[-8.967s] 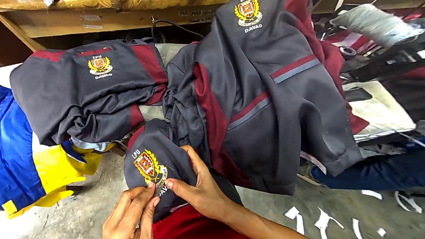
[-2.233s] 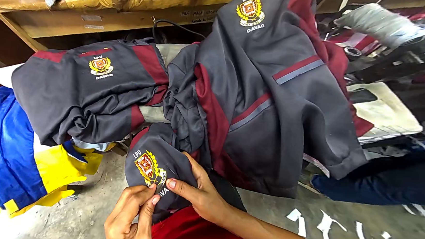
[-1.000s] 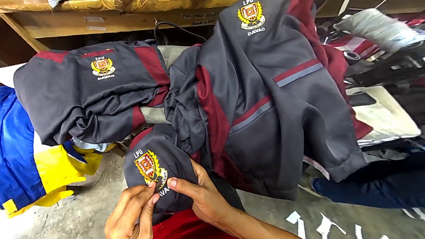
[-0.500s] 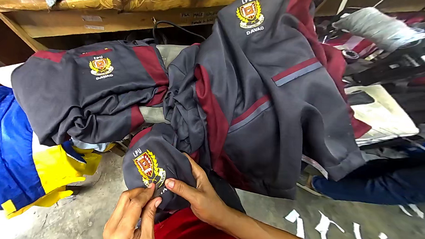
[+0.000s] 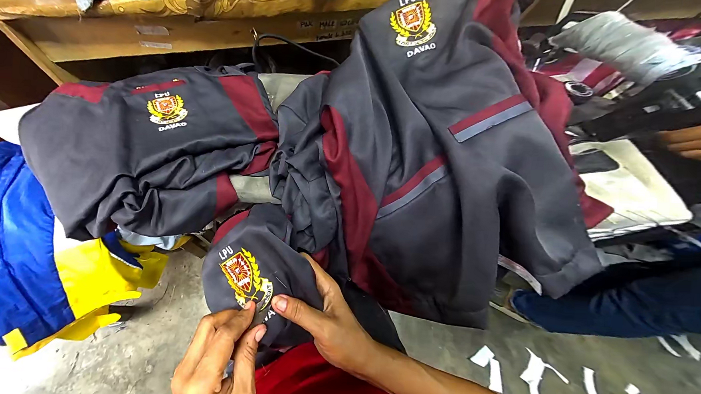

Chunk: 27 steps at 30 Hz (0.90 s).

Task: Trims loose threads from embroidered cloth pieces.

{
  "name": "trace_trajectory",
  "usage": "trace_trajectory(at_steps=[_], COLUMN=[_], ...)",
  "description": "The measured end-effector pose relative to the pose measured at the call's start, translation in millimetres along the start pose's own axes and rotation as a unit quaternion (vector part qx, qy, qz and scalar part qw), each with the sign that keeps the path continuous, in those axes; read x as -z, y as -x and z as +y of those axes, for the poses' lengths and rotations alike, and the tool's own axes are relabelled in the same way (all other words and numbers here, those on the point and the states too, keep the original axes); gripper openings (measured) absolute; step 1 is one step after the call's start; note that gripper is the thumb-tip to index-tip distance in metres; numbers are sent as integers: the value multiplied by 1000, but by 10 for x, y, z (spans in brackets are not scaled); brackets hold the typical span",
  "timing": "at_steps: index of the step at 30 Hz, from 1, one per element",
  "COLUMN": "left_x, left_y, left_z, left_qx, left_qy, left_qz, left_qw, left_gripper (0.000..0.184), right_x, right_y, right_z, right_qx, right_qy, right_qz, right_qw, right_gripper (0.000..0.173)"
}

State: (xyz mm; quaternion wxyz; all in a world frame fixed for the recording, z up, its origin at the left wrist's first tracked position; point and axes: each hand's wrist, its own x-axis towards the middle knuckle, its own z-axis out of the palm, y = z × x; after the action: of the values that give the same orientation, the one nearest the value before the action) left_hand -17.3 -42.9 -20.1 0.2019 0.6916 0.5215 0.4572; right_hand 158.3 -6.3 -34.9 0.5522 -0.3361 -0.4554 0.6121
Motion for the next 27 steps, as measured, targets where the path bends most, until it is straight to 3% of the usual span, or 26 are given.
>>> trace_trajectory(at_steps=[18,27], left_x=[-7,-39], left_y=[-9,-9], left_z=[-2,-99], left_qx=[10,16], left_qy=[19,106], left_qz=[-3,3], left_qw=[1000,994], left_gripper=[19,20], right_x=[7,0], right_y=[-1,-5], right_z=[-8,-28], right_qx=[-2,-31], right_qy=[3,-49], right_qz=[-6,-2], right_qw=[1000,998], right_gripper=[48,49])
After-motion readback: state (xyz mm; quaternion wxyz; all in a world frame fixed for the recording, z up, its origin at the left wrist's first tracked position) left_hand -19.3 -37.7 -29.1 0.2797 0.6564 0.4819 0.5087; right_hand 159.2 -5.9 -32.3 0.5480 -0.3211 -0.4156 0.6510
